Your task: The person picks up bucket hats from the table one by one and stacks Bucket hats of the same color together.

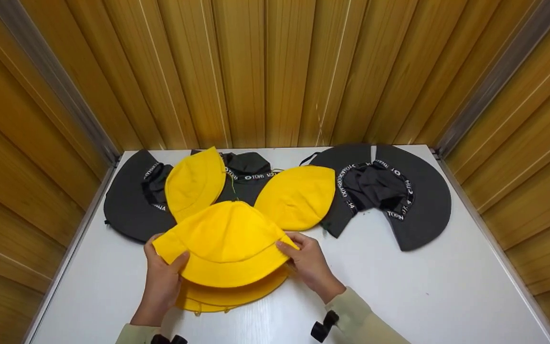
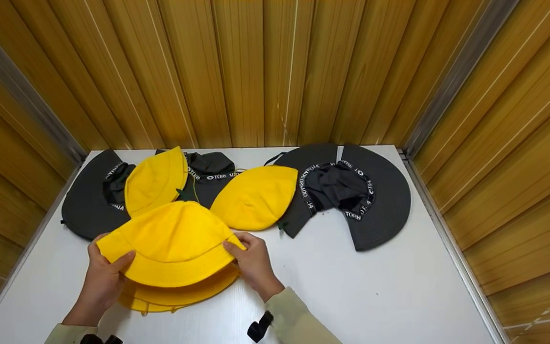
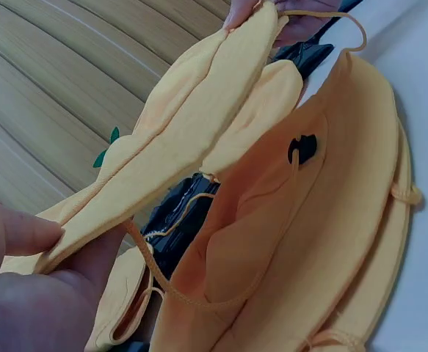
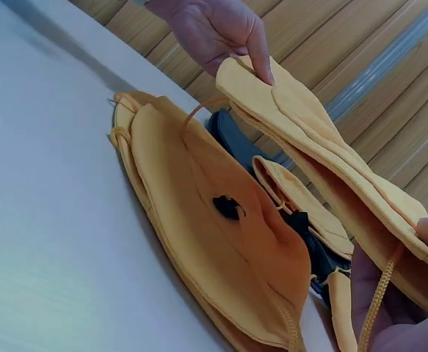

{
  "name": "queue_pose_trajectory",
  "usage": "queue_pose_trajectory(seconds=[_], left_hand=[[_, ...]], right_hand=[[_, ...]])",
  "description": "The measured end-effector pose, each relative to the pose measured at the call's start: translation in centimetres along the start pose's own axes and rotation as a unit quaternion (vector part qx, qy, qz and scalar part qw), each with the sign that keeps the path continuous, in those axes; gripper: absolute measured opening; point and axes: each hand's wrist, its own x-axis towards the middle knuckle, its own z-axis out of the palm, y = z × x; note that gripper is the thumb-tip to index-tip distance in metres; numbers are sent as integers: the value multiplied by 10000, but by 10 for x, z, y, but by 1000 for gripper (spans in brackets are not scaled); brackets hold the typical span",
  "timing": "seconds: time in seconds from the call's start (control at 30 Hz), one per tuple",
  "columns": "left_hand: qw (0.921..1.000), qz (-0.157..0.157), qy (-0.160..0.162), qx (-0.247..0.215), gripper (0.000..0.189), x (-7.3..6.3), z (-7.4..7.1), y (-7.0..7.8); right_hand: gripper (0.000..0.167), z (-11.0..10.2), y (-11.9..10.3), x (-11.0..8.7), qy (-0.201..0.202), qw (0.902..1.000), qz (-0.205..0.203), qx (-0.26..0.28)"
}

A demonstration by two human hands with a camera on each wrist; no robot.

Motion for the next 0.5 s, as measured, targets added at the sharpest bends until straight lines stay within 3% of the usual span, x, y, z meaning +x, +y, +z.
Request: queue_pose_trajectory(seconds=[0.23,0.5], left_hand=[[9958,-321,341,789,68,-3,-16,-7],[9766,-542,629,1986,61,-5,-29,-9]], right_hand=[[45,1,12,-1,90,9958,-59,-914],[41,1,20,0,146,9867,-215,-1603]])
